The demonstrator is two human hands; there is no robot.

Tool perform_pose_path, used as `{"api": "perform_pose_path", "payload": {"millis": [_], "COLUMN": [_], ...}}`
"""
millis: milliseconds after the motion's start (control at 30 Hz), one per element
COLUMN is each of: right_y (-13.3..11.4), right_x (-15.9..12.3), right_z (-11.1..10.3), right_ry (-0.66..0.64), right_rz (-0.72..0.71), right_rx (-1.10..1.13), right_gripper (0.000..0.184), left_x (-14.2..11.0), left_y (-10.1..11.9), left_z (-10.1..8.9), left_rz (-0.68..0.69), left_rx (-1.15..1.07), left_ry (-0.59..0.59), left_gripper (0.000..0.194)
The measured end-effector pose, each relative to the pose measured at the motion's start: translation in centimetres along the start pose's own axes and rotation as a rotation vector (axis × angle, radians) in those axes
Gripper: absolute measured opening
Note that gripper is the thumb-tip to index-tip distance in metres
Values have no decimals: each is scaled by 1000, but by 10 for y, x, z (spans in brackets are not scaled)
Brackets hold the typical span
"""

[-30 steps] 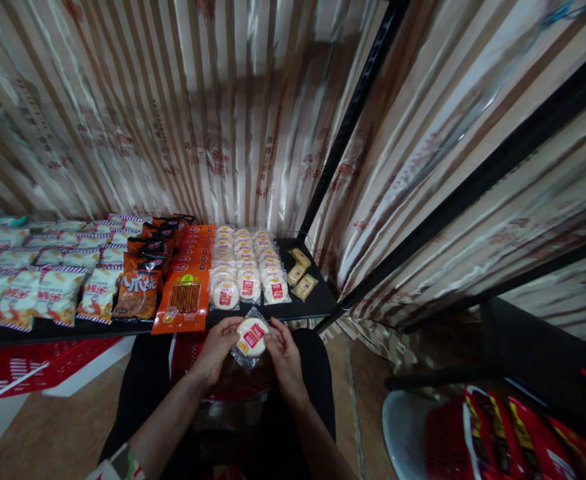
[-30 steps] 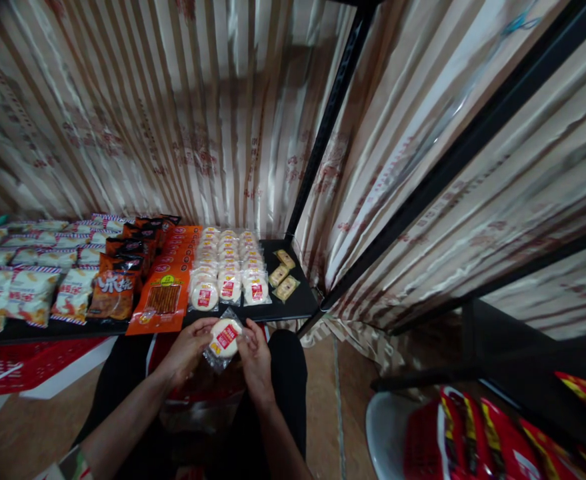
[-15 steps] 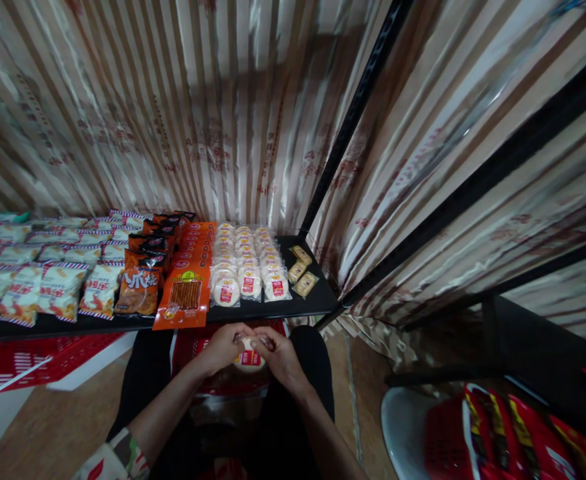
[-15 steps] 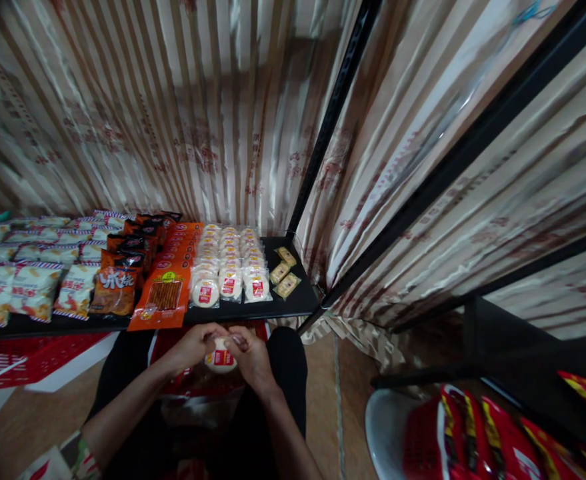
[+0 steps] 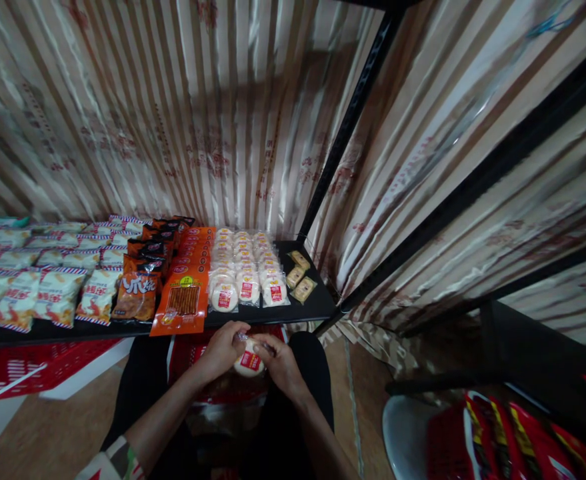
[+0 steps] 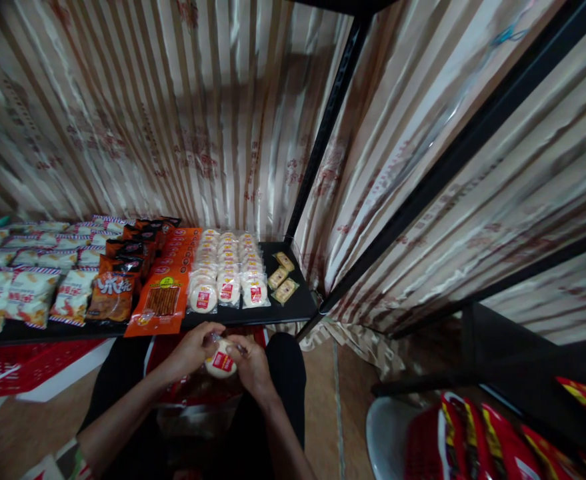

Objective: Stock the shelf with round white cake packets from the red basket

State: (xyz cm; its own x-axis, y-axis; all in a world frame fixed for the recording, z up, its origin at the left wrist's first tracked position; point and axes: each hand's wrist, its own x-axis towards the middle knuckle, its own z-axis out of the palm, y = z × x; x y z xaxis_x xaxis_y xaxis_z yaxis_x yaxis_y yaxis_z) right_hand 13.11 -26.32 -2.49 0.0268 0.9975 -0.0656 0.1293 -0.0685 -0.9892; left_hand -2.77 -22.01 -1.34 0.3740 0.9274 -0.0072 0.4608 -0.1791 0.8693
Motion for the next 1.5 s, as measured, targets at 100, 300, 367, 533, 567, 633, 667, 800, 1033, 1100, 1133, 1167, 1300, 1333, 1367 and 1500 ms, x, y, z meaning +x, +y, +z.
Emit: {"api": "perform_pose_path", "payload": {"millis": [100,300,367,533,567,633,667,800,1033,1100,1133,1167,1300,1333,1367,1500], "right_y": [-1,-2,-1,3,4,6,7,9,5,2,1,0,0,1,2,5], "right_x": [1,7,9,17,19,24,26,37,55,60,62,65,73,75,77,82], "right_z": [2,3,4,5,5,4,3,1,2,3,3,3,5,5,6,9], "right_ry": [47,171,204,283,295,317,325,367,445,471,482,488,489,490,492,477], "right_rz": [48,90,92,79,66,33,21,-2,-85,-106,-112,-117,-122,-121,-120,-132], "right_rx": [131,295,331,356,339,295,275,233,102,26,-10,-43,-153,-171,-184,-217], "right_gripper": [29,30,31,31,31,31,31,32,27,26,26,25,26,26,26,27], "left_x": [0,-2,-3,-6,-6,-7,-8,-8,-2,1,2,4,9,10,11,12], "left_y": [0,5,5,8,10,11,12,8,-2,0,1,2,2,1,1,-4], "left_z": [-1,-2,-1,5,7,9,10,16,22,21,21,20,18,18,17,15], "left_rz": [-35,-62,-46,-20,-4,22,32,108,197,211,218,226,245,249,254,259], "left_rx": [-12,-7,0,-27,-19,16,38,159,374,409,422,433,477,492,512,617], "left_ry": [77,202,225,301,315,333,336,325,265,238,232,231,247,252,257,291], "left_gripper": [40,40,40,46,46,48,49,49,46,47,47,47,45,45,45,44]}}
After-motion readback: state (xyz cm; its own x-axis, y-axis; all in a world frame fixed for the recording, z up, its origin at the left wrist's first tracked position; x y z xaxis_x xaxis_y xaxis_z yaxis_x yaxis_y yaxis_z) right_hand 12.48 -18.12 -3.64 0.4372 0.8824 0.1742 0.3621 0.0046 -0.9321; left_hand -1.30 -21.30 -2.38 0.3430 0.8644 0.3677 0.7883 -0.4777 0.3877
